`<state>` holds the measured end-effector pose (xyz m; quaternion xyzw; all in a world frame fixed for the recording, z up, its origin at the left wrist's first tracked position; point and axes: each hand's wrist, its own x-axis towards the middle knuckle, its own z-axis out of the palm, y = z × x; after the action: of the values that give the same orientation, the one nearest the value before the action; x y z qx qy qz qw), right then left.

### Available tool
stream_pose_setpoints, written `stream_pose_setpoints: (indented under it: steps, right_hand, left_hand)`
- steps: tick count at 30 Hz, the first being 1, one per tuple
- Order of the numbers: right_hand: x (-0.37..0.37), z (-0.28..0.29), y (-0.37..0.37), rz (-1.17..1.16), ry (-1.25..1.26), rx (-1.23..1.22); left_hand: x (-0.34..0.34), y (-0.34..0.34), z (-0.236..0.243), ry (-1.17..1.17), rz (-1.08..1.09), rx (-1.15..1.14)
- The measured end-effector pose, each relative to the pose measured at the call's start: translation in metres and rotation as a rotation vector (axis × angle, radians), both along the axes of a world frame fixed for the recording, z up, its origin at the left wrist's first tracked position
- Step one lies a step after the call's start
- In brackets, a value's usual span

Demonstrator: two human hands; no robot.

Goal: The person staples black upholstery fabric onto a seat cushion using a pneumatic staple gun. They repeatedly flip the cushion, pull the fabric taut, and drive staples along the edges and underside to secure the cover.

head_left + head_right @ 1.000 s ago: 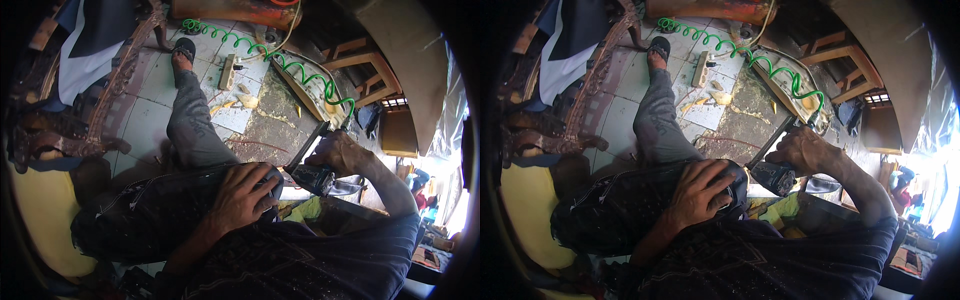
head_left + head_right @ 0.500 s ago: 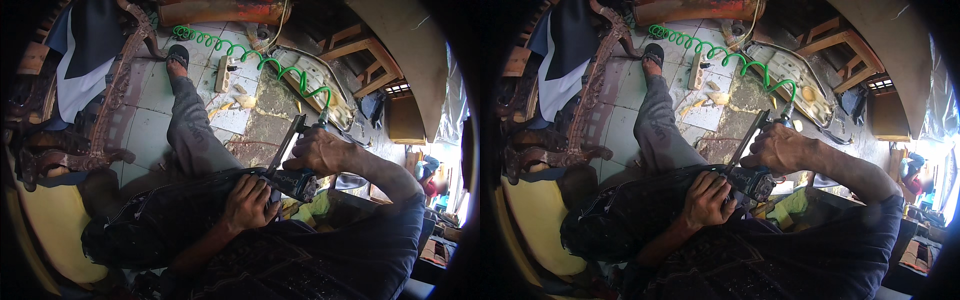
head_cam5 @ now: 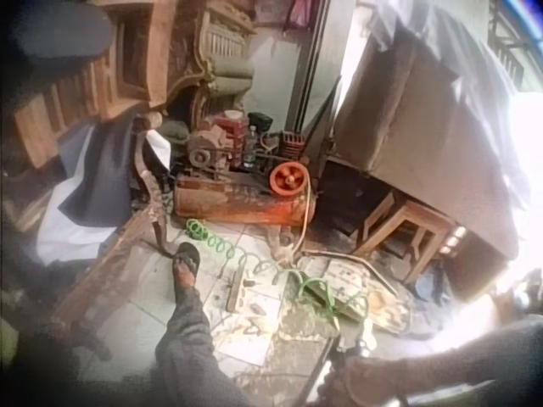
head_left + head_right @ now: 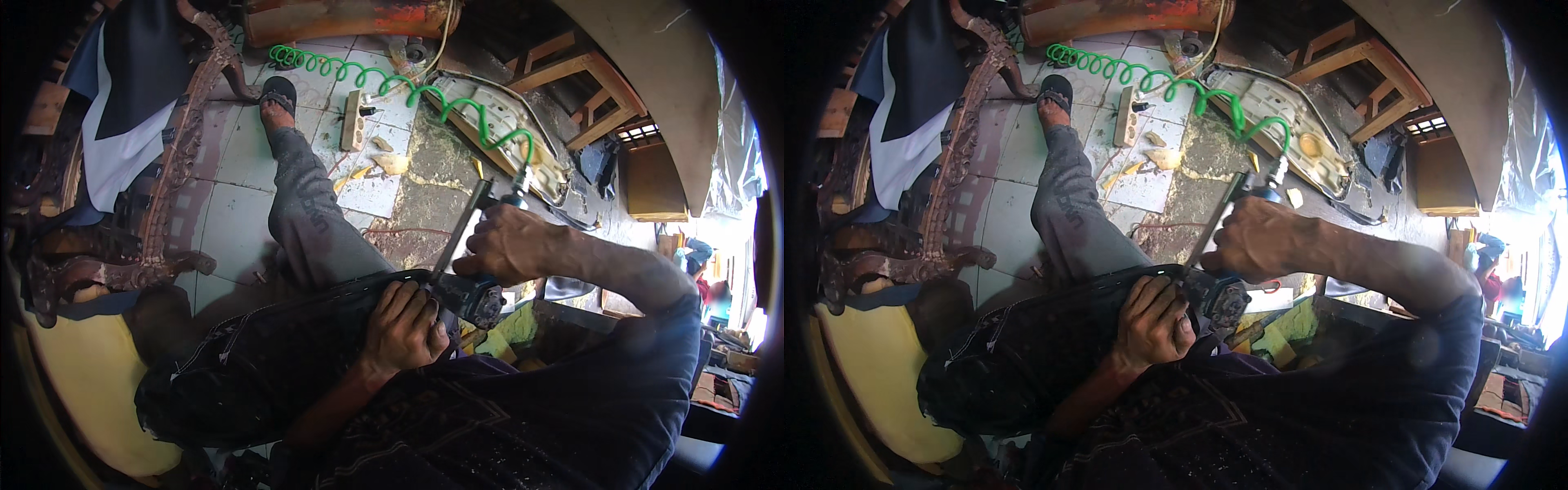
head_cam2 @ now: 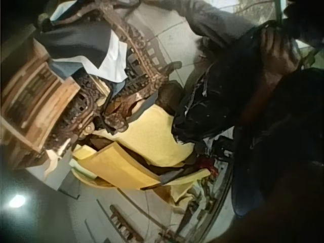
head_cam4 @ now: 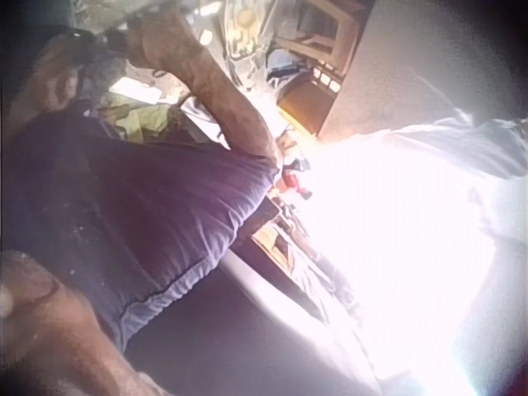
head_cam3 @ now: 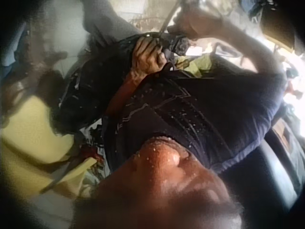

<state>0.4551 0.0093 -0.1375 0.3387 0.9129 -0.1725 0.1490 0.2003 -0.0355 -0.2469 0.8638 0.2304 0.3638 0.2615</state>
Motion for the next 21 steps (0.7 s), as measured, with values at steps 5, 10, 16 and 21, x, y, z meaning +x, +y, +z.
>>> stream_pose_setpoints:
  steps: [5, 10, 16, 21]
  right_hand:
    - [0.002, 0.004, -0.010, -0.043, 0.034, -0.062]
    - [-0.008, -0.002, -0.014, -0.074, -0.037, -0.028]
    - [0.001, 0.011, -0.020, -0.094, -0.038, -0.063]
    - [0.002, 0.000, -0.033, -0.159, 0.000, -0.074]
  left_hand:
    - [-0.005, -0.001, 0.002, 0.018, 0.010, -0.032]
    - [-0.004, -0.002, -0.001, 0.055, 0.006, -0.009]
    - [-0.003, 0.000, 0.002, 0.000, 0.041, -0.031]
    - [-0.004, 0.001, 0.002, 0.016, 0.023, -0.014]
